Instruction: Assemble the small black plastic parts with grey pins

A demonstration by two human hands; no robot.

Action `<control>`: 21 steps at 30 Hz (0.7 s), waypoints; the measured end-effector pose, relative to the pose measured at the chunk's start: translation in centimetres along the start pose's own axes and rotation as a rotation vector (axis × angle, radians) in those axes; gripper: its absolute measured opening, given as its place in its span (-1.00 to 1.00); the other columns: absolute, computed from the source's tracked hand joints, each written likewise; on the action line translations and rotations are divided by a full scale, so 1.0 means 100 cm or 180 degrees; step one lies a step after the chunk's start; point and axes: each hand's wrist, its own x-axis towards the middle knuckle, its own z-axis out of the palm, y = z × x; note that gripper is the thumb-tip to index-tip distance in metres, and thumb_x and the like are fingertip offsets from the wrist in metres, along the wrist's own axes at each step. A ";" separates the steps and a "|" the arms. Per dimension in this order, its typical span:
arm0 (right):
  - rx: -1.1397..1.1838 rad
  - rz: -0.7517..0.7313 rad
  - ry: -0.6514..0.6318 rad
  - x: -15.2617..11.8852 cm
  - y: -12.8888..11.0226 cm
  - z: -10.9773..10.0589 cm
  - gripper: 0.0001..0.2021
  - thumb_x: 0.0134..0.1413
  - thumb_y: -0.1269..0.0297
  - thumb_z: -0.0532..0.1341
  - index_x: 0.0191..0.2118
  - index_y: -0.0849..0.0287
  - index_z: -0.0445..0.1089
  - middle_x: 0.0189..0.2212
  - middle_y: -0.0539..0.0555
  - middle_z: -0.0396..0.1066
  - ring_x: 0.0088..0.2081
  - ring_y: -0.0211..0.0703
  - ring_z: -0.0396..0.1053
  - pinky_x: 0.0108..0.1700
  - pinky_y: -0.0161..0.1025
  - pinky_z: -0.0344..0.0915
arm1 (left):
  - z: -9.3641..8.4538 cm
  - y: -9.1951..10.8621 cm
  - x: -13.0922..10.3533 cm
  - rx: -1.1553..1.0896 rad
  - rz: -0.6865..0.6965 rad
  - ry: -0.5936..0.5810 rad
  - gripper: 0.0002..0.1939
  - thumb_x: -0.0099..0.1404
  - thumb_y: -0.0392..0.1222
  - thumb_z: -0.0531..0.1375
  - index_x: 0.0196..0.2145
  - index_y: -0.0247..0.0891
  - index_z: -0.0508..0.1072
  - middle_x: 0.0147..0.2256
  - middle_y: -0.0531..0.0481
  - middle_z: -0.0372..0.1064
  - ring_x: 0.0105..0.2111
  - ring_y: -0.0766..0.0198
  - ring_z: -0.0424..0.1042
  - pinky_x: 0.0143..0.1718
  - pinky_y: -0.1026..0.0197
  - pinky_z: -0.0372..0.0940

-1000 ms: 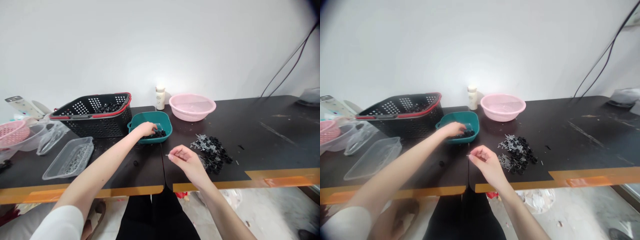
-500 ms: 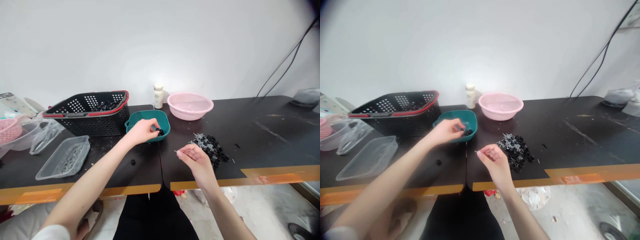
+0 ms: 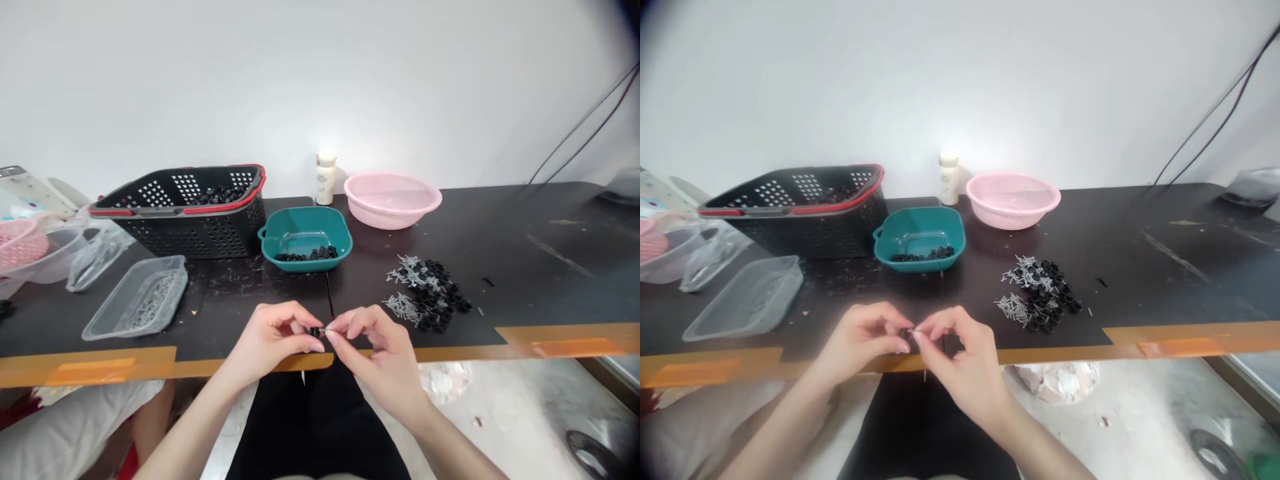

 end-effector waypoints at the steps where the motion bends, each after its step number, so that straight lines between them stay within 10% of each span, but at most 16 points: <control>1: -0.0054 0.0002 -0.0055 -0.001 0.000 0.001 -0.76 0.09 0.38 0.30 -0.45 0.05 0.21 -0.39 0.02 0.57 -0.32 -0.13 0.53 -0.26 -0.21 0.42 | 0.000 -0.004 -0.001 -0.0041 -0.0003 0.0061 -0.88 -0.09 -0.28 0.45 -0.53 -0.20 0.61 -0.67 0.06 0.43 -0.66 0.31 0.37 -0.58 0.30 0.26; 21: -0.1022 0.0026 -0.1038 -0.003 0.016 -0.027 -0.95 0.17 0.32 0.26 -0.33 0.04 0.41 -0.37 -0.01 0.56 -0.36 -0.15 0.52 -0.30 -0.27 0.39 | 0.041 -0.059 -0.019 -0.0919 -0.0660 0.0226 -0.84 0.13 -0.10 0.37 -0.41 -0.25 0.61 -0.57 0.00 0.52 -0.58 0.31 0.45 -0.43 0.28 0.38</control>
